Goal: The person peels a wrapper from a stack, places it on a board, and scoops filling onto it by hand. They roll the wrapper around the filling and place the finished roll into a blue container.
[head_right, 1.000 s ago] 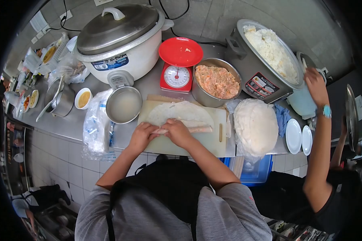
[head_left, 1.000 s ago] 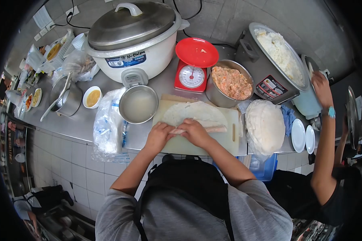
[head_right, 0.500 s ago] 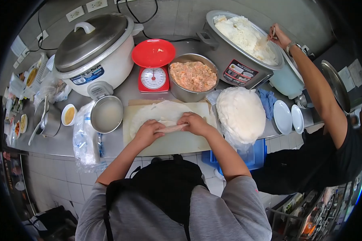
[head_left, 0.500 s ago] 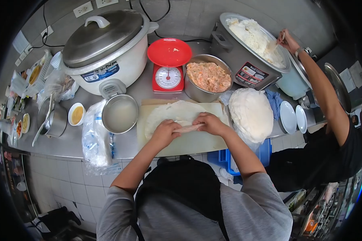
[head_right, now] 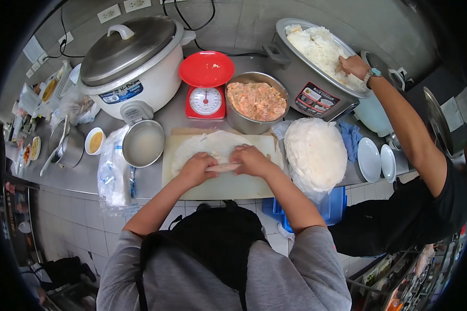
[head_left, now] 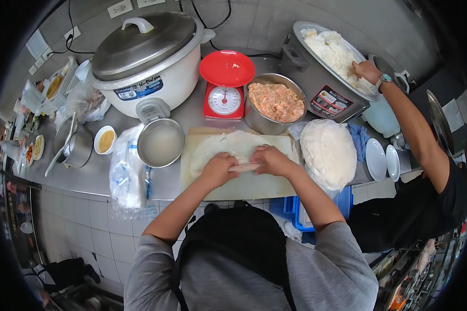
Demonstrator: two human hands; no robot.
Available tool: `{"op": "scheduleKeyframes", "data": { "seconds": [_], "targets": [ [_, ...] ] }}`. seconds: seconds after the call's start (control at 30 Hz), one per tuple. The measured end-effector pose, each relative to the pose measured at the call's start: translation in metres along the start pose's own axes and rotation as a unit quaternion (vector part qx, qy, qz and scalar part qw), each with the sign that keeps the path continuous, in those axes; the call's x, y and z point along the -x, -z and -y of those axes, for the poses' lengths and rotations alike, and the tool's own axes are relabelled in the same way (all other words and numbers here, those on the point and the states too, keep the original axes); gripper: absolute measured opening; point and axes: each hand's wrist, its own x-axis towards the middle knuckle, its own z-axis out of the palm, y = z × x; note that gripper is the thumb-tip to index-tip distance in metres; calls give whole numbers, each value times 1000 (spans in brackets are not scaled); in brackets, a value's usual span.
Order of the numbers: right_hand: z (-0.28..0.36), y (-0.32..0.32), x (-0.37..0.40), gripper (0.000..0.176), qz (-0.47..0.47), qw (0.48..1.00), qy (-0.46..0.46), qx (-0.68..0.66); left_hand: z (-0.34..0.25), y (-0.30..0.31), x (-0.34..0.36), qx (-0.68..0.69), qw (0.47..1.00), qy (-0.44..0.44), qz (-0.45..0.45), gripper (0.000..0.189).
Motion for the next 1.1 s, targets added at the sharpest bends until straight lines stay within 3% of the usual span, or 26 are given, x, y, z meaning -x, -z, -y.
{"op": "scheduleKeyframes", "data": {
  "seconds": [0.1,0.27,0.47,0.83,0.93,1.0,1.1],
  "targets": [
    [12,-17,-20,37,36,997,-37,-58,-3,1,-7,-18,999,20,23,32],
    [18,-24,-18,33,29,997,-57,-45,-5,-3,-8,-30,998,27,42,33],
    [-2,-8,-5,33,39,994,-51,-88,-1,11,14,-22,1000,15,-13,34],
    [-23,-3,22,34,38,979,-100,-174,26,25,38,-10,999,51,-6,36],
    [-18,5,10,37,87,991,-72,-72,22,28,34,-31,999,42,1,38],
    [-3,0,-2,39,58,994,-33,-85,15,28,24,-57,998,28,15,39],
    [12,-15,-23,40,60,994,-13,-88,5,11,8,17,999,30,23,39]
  ]
}}
